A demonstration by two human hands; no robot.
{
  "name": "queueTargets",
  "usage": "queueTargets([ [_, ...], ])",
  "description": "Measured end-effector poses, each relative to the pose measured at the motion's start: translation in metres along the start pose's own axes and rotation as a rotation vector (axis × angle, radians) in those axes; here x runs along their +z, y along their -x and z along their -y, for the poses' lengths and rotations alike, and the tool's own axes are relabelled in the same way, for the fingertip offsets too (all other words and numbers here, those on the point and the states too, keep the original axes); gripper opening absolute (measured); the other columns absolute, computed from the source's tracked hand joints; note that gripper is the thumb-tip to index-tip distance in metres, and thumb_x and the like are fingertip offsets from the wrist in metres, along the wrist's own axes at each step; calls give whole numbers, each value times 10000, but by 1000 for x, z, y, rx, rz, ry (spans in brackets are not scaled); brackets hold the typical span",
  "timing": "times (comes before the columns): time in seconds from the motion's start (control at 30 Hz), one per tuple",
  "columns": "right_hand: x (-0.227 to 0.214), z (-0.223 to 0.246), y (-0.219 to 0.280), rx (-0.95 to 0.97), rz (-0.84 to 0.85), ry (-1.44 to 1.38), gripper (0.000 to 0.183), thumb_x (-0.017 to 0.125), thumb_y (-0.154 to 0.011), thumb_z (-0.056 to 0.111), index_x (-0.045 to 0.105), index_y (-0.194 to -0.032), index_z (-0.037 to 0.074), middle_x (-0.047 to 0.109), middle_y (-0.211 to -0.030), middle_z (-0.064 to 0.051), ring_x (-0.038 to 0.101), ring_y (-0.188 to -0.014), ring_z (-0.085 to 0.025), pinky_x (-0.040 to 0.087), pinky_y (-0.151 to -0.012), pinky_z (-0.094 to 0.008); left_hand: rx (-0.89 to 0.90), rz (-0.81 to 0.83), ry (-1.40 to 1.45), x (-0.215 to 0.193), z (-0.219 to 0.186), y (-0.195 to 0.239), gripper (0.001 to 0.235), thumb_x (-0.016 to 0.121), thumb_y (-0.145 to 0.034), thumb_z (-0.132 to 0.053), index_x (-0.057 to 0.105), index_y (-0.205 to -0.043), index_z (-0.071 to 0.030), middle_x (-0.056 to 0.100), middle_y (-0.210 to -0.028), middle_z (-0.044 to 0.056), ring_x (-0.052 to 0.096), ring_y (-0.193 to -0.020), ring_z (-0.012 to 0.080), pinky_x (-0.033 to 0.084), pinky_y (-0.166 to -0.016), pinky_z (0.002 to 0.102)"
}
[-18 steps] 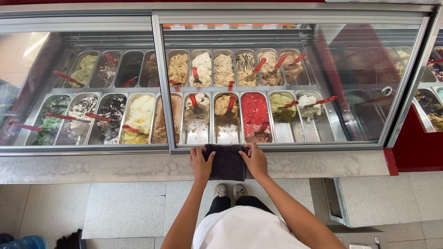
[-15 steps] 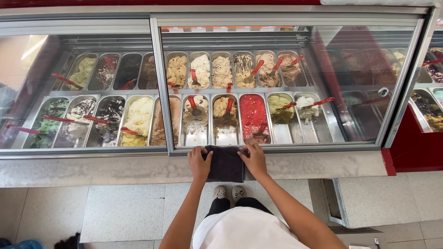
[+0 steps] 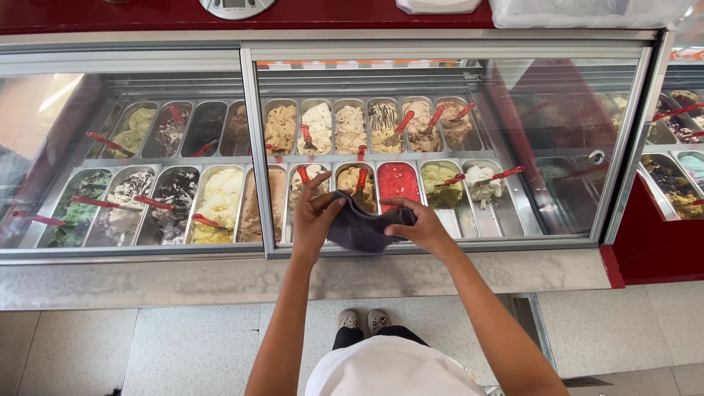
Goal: Organizing ice cream tubs inside a display freezer, wiping the edges, and washing the cleaning cloth in a sink.
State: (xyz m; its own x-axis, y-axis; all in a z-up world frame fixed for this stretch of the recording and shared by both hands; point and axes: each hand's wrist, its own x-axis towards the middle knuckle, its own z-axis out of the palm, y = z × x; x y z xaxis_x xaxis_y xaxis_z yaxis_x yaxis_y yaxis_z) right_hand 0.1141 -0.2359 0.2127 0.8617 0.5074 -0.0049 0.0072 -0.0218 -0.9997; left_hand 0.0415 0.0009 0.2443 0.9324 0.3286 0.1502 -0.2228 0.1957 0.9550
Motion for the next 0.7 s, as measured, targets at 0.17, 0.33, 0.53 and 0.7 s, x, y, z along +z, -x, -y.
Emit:
queueTargets([
  [0.17,9,81,-17,-110,-75,190,227,873,-802,220,801,-990,116,704,-795,0,618,-790,-82,483,-756,-236,77,-368,-122,26,23,5,282,712,-970,-280,501,-1145,-216,510,-967,-32,427,-901,80,339,-815,291],
  [0.33,8,122,-19,-250,129,278,151,785,-913,196,751,-1044,129,720,-895,-9,657,-908,-122,501,-886,-297,-776,36,698,44,81,35,721,386,-956,-806,541,-880,-106,531,-746,33,499,-626,149,413,-535,272],
  [0.53,24,105,44,-344,774,612,149,713,-929,300,723,-1021,184,706,-807,-127,730,-860,-349,540,-823,-425,-962,19,898,43,105,36,711,496,-942,-758,658,-709,-106,667,-678,70,625,-584,212,579,-638,360],
  [0.7,13,75,88,151,776,373,262,740,-914,260,775,-1158,173,770,-888,42,659,-747,-68,454,-630,-238,-643,232,1100,37,104,29,850,435,-950,-787,703,-1164,-9,753,-1098,137,732,-896,234,595,-851,338],
])
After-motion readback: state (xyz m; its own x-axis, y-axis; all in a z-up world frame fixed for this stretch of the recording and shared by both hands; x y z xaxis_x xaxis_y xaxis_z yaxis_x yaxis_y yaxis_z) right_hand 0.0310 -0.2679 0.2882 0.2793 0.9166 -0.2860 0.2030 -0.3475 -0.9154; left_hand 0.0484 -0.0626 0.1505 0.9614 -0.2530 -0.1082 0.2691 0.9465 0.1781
